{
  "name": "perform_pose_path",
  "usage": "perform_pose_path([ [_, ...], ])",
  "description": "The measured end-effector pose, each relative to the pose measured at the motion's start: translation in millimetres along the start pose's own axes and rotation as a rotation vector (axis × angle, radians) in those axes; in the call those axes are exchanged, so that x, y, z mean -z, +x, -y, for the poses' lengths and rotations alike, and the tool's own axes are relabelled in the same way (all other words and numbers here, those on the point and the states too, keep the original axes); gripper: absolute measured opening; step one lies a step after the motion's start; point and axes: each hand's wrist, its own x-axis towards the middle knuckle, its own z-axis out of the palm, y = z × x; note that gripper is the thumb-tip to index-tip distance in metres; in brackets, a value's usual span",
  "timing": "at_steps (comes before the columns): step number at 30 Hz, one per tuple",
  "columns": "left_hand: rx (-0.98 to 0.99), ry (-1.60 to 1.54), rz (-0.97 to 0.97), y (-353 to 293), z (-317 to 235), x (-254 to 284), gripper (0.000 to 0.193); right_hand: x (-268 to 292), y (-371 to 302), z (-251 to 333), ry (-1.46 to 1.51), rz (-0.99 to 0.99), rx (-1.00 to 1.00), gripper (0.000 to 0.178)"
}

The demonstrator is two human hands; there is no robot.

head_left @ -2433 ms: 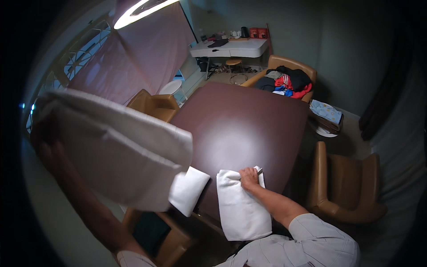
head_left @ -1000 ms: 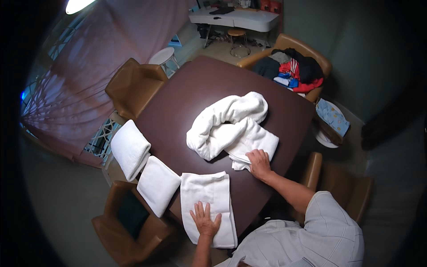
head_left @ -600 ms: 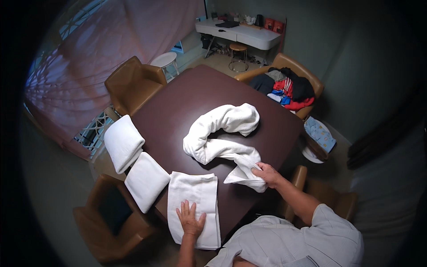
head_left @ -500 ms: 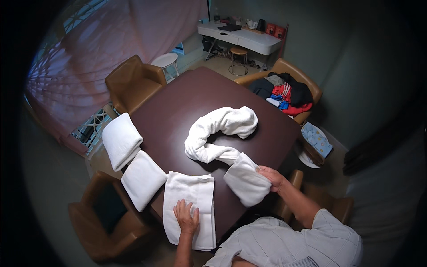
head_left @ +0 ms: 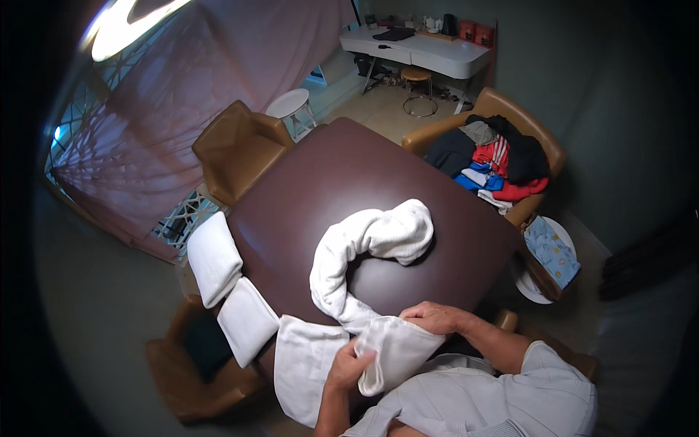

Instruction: The person folds multiple white towels on a table, smoothing and aligning each one before stacking them. Towels are handled one at a time and placed in a neat pile on the table.

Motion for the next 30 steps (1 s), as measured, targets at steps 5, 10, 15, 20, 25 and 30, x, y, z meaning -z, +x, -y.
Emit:
perform_pose_path([
  [5, -0.230, -0.033, -0.200, 0, -50, -29, 0.030, 82, 10, -11, 0.297, -0.264, 0.055, 0.031],
  [10, -0.856, -0.231, -0.609, -14, -134, -38, 0.049, 159, 10, -19, 0.704, -0.471, 0.131, 0.023],
  [15, -0.944, -0.332, -0.918, 4, -191, -47, 0.061, 150, -9, 66, 1.088, -0.478, 0.451, 0.021],
  [20, -1.161, -0.604, -0.460, -11, -208, -5, 0.065, 167, -35, 89, 0.903, -0.533, 0.784, 0.029],
  [25, -1.091, -0.474, -0.361, -14, -153, 16, 0.070, 152, -110, 86, 0.743, -0.440, 0.874, 0.072],
  [30, -0.412, -0.218, -0.207, 13, -35, 6, 0.070, 157, -100, -12, 0.733, -0.361, 0.182, 0.052],
])
